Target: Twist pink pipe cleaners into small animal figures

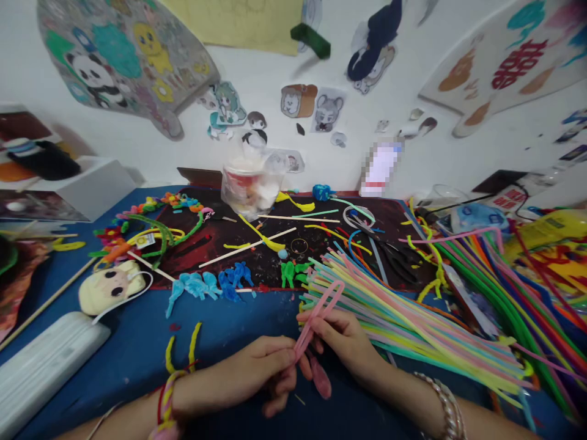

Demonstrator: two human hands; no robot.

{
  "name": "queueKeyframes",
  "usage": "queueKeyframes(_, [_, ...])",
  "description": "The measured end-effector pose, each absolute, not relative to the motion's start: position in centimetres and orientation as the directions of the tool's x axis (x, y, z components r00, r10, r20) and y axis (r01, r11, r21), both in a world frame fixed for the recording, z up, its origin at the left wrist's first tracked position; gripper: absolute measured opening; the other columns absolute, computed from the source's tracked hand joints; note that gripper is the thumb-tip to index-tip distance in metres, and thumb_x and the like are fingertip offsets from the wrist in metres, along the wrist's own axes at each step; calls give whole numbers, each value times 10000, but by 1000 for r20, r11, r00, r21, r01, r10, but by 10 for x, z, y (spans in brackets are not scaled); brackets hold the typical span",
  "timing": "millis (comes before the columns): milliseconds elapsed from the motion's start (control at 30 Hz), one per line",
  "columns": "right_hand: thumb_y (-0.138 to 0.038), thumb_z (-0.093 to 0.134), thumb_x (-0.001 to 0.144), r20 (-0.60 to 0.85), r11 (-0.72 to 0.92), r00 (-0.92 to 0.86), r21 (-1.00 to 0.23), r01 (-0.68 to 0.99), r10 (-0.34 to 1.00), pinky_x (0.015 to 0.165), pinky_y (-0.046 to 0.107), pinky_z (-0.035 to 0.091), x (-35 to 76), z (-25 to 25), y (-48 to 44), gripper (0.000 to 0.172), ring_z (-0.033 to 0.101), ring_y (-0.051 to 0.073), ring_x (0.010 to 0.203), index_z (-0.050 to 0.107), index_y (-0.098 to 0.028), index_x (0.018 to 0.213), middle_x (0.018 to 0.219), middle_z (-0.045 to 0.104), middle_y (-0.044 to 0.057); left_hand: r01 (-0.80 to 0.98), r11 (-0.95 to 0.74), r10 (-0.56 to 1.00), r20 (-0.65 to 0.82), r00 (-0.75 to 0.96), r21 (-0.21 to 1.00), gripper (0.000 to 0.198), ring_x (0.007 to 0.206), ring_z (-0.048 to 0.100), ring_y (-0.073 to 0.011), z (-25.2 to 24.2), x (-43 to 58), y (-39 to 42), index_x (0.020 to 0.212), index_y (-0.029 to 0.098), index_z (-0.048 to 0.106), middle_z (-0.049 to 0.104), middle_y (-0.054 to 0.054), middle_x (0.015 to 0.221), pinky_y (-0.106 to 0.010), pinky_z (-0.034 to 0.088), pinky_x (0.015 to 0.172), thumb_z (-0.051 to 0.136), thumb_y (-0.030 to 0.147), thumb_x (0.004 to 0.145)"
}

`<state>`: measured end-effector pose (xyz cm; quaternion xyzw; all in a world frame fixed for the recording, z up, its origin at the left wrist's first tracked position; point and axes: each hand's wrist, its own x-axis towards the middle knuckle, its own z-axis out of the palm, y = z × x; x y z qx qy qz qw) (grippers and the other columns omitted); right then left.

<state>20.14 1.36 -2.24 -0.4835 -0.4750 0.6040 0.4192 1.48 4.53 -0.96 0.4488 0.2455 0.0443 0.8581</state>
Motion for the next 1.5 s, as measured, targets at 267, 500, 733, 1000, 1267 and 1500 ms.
queueKeyframes(267, [-403,600,786,-139,-158,-120,-974,-161,983,542,196,413,194,-15,8,247,495,75,567,520,-180,854,691,529,-18,105,542,332,-328,884,834,319,449,354,-54,-19,13,44,810,161,432,349,77,551,-192,239,460,379,466,889])
queueKeyframes(500, [-344,598,803,-113,-134,-76,-922,-364,991,601,209,392,208,6,16,168,449,89,626,574,-179,781,714,503,-18,176,426,342,-338,877,888,340,461,328,-64,-11,12,45,826,157,432,364,72,537,-196,240,465,331,473,901])
queueKeyframes(733, [-466,567,788,-127,-154,-88,-848,-507,988,694,249,392,217,23,18,314,453,140,759,623,-169,875,806,505,17,250,344,355,-372,858,905,360,480,326,-69,-10,10,43,804,168,421,352,64,582,-194,270,470,318,502,892])
queueKeyframes(1000, [-410,451,878,-298,-394,-276,-818,-420,914,604,246,375,227,27,26,362,423,95,569,525,-161,626,628,462,-23,300,292,335,-391,857,908,352,487,311,-78,-7,10,40,831,170,436,366,69,546,-190,263,471,284,477,910])
queueKeyframes(1267, [-540,647,686,-31,-106,-557,-989,-103,830,538,239,313,244,45,29,432,443,108,580,631,-121,585,601,508,1,279,337,339,-392,855,899,359,452,279,-70,-6,10,40,830,175,421,338,80,528,-179,250,446,298,505,897])
queueKeyframes(1500, [-379,770,599,-65,87,-627,-974,209,776,553,229,361,251,78,16,263,474,93,587,704,-141,688,664,546,2,316,266,355,-398,846,911,387,478,308,-77,-2,11,39,822,173,426,361,70,544,-184,269,467,280,524,892])
